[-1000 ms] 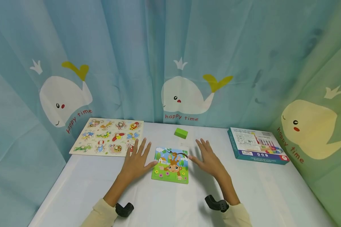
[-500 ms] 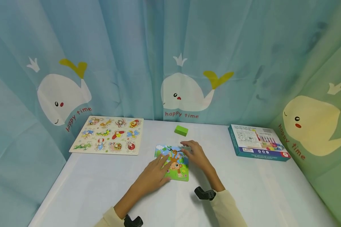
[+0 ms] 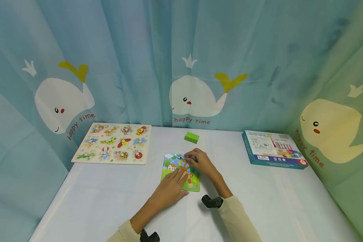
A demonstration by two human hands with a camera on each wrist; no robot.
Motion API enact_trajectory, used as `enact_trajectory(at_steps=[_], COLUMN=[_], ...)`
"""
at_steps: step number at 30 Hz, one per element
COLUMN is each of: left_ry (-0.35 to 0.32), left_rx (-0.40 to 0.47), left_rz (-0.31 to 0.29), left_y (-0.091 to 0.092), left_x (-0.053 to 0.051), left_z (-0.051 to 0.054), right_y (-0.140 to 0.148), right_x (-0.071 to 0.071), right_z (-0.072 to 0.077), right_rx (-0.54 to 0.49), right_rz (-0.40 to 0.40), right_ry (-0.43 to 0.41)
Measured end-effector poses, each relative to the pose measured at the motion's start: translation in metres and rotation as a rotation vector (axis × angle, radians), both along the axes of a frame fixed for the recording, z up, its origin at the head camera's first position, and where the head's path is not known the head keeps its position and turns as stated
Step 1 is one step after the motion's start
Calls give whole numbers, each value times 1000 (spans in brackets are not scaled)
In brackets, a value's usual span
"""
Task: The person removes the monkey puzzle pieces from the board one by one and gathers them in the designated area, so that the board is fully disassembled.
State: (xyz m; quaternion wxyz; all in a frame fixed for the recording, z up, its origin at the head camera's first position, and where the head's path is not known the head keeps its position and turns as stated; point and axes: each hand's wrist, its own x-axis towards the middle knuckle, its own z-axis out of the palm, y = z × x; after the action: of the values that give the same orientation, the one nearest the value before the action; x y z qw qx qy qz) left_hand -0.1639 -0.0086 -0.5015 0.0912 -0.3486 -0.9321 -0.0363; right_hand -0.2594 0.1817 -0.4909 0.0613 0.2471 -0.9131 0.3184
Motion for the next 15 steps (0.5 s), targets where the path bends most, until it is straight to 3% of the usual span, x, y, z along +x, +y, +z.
enact_trajectory(at_steps=[6, 15], left_ry=[-54, -110], left_rx=[43, 25], left_rz=[60, 89], left_y=[5, 10], left_x=[-2, -5], left_z=[3, 4], right_y=[-6, -18], right_x=[-5, -16], right_z=[2, 10], right_rx=[26, 79], right_rz=[17, 153], right_ry=[-32, -90])
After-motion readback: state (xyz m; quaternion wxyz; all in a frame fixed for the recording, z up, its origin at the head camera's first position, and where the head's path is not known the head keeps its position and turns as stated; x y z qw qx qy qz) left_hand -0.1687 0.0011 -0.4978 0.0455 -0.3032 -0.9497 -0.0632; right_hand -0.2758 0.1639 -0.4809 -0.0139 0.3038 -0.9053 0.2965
